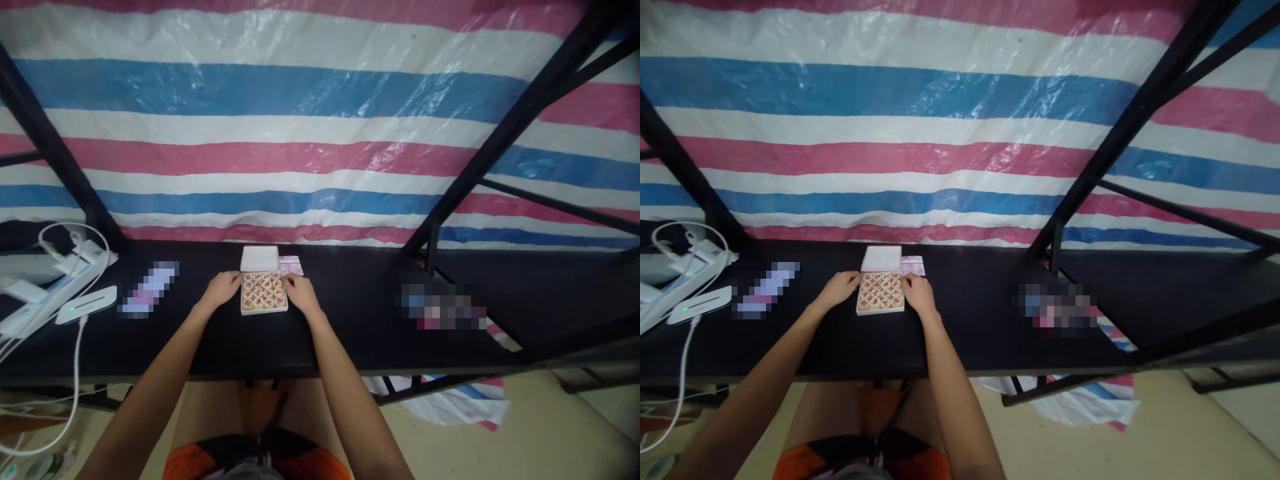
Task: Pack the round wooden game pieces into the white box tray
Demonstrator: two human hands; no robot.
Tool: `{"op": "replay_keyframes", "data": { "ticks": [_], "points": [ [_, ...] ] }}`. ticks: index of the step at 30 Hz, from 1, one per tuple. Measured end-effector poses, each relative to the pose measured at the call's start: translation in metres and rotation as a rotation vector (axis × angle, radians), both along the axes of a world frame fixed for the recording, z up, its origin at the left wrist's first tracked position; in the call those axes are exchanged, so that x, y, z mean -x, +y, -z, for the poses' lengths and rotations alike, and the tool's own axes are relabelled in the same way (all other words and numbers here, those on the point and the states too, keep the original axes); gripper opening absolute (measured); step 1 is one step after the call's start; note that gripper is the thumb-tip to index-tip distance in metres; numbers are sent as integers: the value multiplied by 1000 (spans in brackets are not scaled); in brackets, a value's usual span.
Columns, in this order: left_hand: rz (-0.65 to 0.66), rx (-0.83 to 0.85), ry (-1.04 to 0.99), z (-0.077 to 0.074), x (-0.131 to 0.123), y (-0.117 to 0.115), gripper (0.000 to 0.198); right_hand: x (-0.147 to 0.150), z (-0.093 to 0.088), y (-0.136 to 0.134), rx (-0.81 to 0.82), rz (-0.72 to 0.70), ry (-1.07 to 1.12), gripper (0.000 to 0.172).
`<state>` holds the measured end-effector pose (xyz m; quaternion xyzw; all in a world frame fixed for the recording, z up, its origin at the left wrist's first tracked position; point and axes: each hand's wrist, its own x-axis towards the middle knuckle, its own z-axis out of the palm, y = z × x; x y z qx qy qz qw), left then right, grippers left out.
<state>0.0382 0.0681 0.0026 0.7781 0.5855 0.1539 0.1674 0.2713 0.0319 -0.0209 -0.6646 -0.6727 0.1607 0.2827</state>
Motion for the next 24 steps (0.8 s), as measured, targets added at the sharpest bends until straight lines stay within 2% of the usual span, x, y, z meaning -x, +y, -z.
{"op": "replay_keyframes", "data": {
  "ticks": [11, 24],
  "points": [
    [-11, 35, 107, -3, 1, -4, 43, 2, -8, 4, 45, 18, -12, 24],
    [-9, 19, 109, 1, -2, -2, 40, -1, 0, 4, 19, 6, 46, 24]
  ]
}}
